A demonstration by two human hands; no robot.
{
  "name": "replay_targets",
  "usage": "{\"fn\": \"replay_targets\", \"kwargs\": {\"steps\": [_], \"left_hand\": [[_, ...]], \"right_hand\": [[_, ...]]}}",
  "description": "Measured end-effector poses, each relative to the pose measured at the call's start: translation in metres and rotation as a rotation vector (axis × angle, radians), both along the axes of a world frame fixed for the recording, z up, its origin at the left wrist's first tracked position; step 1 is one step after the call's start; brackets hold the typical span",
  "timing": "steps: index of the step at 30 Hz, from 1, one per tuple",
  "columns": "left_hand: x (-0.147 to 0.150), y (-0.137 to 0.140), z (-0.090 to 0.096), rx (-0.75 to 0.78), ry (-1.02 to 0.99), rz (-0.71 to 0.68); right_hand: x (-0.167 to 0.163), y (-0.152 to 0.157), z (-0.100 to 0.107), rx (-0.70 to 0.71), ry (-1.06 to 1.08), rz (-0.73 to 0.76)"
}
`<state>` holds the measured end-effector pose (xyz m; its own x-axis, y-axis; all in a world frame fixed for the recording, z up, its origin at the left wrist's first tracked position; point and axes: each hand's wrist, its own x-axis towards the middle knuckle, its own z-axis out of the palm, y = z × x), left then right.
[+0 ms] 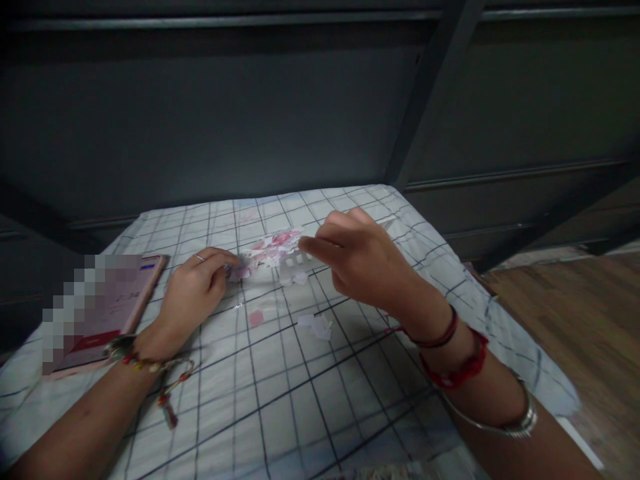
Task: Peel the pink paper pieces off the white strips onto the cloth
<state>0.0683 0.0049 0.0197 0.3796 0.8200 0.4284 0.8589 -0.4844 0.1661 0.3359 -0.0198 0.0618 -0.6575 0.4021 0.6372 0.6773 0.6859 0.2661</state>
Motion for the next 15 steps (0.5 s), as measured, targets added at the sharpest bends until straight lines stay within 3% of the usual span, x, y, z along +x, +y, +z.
{"fn": "replay_targets", "kwargs": {"steps": [4, 11, 15], "left_hand": [[0.0006, 0.0, 0.0006, -0.014, 0.0, -0.001], [0.0006, 0.0003, 0.0005, -0.009, -0.01, -0.006], [-0.0005, 0.0004, -0.0002, -0.003, -0.008, -0.011]], "right_hand": [[0.0057, -0.0005, 0.0035, 0.052, 0.029, -0.041], [0.0066, 0.004, 0.0016, -0.065, -0.019, -0.053], [0.0109, 0.0048, 0.0041, -0.036, 0.039, -0.059]]}}
